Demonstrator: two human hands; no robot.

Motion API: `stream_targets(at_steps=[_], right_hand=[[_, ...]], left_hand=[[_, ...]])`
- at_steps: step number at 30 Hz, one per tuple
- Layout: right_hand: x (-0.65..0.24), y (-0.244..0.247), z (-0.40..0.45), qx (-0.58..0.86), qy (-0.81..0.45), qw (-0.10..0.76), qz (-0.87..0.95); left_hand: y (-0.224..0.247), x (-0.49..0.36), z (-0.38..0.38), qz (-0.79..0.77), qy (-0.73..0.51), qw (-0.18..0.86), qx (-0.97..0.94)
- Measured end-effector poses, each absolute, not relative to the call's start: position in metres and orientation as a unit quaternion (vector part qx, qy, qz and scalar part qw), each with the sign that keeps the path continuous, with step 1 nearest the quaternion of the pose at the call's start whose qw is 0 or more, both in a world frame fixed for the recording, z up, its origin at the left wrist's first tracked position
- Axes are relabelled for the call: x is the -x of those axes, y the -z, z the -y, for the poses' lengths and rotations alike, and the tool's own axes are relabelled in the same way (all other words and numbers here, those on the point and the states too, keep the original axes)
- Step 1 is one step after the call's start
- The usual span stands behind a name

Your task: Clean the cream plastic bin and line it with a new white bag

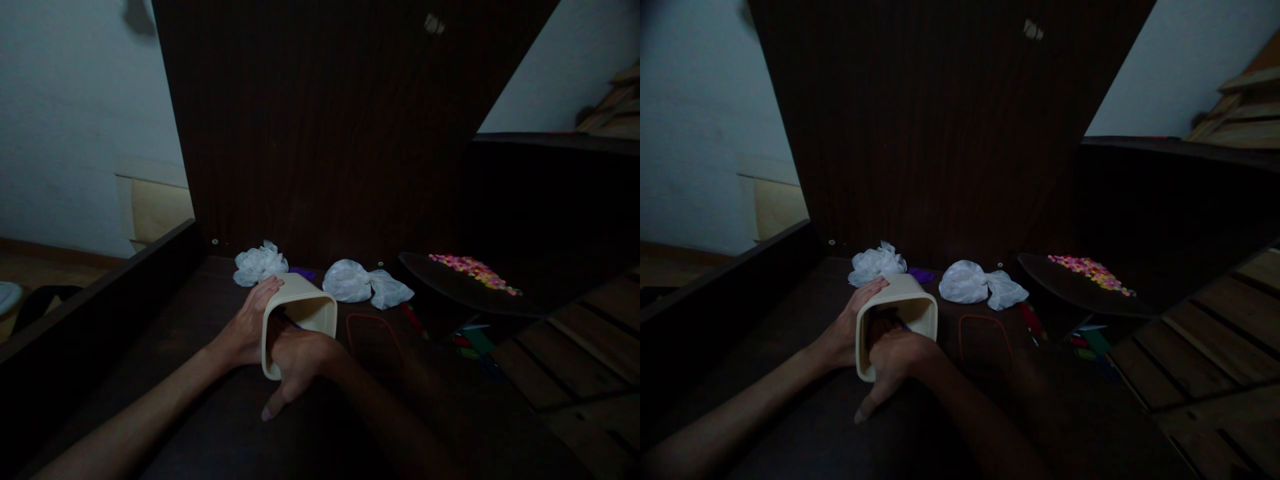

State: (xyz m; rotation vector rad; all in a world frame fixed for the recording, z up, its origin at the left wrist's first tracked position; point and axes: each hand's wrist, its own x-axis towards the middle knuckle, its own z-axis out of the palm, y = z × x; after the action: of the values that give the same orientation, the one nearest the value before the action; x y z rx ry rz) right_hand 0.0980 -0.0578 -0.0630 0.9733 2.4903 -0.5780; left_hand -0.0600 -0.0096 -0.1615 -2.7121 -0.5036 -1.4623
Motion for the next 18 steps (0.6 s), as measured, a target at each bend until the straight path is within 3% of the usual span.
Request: stream_targets(at_steps=[7, 11, 18], right_hand=[[-0.115, 0.062, 0.103, -0.349, 0.215, 0.086, -0.908], [-0.129, 0.076, 0.12, -0.45, 0.212, 0.082, -0.864], [-0.136, 0.087, 0.102, -0.432, 0.182, 0.063, -0.881]], left_hand=[[0.162, 0.062, 0.006, 0.156, 0.477, 0.024, 0.864], [0.159, 0.062, 0.005, 0.151, 0.468, 0.006, 0.871], [0.155, 0.058, 0.011, 0.151, 0.457, 0.0, 0.876]])
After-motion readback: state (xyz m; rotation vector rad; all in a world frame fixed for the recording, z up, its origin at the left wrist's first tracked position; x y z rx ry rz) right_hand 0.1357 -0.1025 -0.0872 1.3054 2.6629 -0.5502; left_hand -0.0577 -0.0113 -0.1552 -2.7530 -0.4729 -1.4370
